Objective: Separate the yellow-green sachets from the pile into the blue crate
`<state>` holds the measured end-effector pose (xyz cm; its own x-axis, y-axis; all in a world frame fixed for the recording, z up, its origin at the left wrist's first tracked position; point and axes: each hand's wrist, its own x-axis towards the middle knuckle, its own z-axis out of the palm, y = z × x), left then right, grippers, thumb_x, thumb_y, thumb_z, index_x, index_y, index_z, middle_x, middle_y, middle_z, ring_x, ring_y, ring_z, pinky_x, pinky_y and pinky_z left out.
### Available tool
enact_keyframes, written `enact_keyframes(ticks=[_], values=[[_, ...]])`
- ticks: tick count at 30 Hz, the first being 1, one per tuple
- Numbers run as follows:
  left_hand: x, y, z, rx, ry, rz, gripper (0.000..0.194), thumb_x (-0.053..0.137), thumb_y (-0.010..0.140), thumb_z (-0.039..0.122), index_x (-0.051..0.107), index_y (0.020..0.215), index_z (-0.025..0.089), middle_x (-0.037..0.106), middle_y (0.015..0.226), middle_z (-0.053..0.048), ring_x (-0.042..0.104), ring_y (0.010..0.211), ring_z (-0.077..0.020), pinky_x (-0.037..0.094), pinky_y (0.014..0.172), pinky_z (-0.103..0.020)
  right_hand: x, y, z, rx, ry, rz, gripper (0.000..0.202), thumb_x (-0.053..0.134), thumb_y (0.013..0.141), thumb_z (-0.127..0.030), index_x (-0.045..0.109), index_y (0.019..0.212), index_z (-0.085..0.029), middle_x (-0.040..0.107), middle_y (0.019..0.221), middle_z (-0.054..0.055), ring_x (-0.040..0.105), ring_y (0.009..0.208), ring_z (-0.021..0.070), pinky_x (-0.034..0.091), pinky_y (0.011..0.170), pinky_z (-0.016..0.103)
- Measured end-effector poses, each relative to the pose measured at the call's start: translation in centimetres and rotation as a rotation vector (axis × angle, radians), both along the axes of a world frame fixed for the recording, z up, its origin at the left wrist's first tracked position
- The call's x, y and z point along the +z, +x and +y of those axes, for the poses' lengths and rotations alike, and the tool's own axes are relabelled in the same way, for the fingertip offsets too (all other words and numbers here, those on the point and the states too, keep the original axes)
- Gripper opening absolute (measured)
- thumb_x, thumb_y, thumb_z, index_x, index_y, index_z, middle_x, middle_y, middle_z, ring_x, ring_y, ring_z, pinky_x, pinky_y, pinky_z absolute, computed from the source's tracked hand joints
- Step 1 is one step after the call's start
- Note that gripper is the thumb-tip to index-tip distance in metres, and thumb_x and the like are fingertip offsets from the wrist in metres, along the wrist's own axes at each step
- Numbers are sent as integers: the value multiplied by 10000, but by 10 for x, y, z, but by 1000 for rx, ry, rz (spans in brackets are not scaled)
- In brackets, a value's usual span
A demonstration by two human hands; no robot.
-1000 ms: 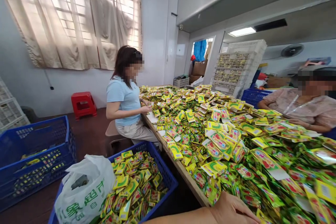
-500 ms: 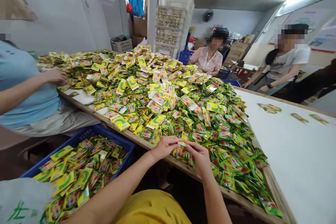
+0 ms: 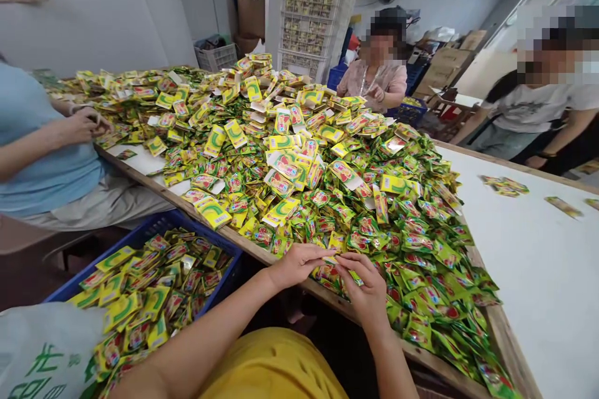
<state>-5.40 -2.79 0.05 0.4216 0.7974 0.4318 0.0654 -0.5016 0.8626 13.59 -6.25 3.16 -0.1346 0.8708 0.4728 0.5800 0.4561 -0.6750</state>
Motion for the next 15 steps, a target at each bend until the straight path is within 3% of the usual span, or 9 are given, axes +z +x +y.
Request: enact_keyframes(ticks=[5, 11, 15], values=[[0, 3, 0, -49, 63, -5, 346, 500, 907, 201, 606, 1235, 174, 693, 1119, -100, 648, 1019, -177, 507, 909, -299, -1, 7, -3, -34, 44, -58, 133, 627, 849, -248, 730, 933, -242, 664, 979, 69, 631, 921, 198, 519, 818, 341], [-1, 2, -5, -22, -2, -33, 416, 487, 909, 171, 525, 1320, 222, 636, 1248, -62, 619, 1114, -172, 484, 976, -305, 0, 1, -7, -66, -2, 2, 139, 620, 855, -268, 733, 932, -242, 684, 938, 56, 644, 882, 193, 529, 791, 324], [-3, 4, -6, 46, -39, -31, 297, 537, 895, 213, 640, 1173, 208, 695, 1134, -57, 661, 1026, -178, 510, 940, -311, 3, -2, -3, -141, -10, 26, 127, 630, 842, -301, 737, 852, -233, 692, 871, 57, 646, 843, 202, 532, 751, 328]])
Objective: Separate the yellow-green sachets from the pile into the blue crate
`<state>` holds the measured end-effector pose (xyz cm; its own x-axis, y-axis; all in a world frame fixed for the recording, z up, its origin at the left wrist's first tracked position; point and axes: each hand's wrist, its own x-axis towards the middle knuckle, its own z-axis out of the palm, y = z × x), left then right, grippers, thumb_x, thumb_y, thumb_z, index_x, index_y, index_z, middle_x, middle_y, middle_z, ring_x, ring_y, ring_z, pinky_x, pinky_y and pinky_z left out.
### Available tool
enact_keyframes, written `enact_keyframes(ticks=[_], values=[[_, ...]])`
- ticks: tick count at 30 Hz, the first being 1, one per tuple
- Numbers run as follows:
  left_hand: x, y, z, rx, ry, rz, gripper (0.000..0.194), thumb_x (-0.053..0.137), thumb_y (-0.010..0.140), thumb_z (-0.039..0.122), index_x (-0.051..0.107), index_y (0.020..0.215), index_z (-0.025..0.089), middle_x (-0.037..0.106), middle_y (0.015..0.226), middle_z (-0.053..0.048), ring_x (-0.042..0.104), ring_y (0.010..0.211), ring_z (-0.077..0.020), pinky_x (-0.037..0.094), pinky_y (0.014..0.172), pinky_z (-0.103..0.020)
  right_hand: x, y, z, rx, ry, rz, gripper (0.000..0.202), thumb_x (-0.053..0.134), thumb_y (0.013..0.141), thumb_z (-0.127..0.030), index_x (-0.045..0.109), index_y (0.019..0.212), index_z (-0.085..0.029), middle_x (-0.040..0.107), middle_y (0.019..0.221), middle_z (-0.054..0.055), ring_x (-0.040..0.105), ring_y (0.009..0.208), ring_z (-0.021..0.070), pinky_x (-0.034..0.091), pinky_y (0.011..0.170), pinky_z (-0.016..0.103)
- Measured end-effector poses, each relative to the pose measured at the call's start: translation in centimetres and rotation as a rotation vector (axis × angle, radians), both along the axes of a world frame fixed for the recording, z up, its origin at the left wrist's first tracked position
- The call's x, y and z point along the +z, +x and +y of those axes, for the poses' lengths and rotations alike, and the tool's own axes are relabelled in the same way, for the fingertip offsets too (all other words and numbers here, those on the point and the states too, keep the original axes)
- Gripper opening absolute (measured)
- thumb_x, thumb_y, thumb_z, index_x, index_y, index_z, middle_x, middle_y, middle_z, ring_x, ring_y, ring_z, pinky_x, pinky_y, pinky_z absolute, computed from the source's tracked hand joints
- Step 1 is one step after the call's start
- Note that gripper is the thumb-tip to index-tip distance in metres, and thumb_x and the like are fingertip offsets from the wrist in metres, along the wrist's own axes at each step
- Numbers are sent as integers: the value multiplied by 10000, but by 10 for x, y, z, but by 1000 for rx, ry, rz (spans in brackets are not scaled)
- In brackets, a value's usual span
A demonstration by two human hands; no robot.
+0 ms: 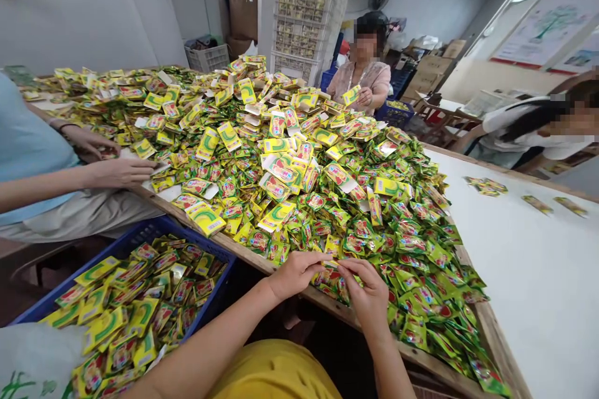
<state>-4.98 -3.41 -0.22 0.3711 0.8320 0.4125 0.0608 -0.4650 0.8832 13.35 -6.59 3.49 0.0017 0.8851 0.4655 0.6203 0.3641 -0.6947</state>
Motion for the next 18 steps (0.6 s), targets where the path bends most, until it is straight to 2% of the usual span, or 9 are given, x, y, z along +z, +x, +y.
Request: enact_keyframes(ticks=[5, 9, 14, 18], values=[[-6, 3, 3, -5, -36, -14, 284, 524, 903, 235, 655, 1152, 199, 696, 1135, -65, 659, 1034, -186, 514, 947, -331, 0, 2, 4, -13, -11, 1, 115, 632, 839, -278, 739, 838, -235, 689, 862, 47, 647, 824, 194, 528, 727, 310], [-9, 1, 5, -12, -36, -40, 253, 519, 907, 246, 677, 1098, 192, 707, 1101, -66, 657, 1033, -184, 504, 960, -330, 0, 1, 4, 11, -20, -30, 110, 608, 860, -245, 717, 866, -232, 674, 905, 53, 637, 880, 195, 518, 775, 319], [0, -2, 4, -43, -77, 28, 279, 478, 917, 231, 649, 1137, 217, 696, 1087, -64, 646, 1015, -179, 505, 930, -313, -10, -7, -4, 69, 37, -45, 152, 547, 888, -215, 692, 924, -244, 644, 984, 71, 619, 938, 203, 516, 797, 339], [7, 3, 1, -146, 54, 112, 336, 493, 909, 209, 606, 1226, 209, 684, 1100, -82, 631, 1034, -181, 487, 935, -286, -16, -2, -10, 65, 57, -80, 130, 576, 863, -306, 679, 906, -239, 630, 1023, 87, 607, 957, 244, 492, 832, 383]])
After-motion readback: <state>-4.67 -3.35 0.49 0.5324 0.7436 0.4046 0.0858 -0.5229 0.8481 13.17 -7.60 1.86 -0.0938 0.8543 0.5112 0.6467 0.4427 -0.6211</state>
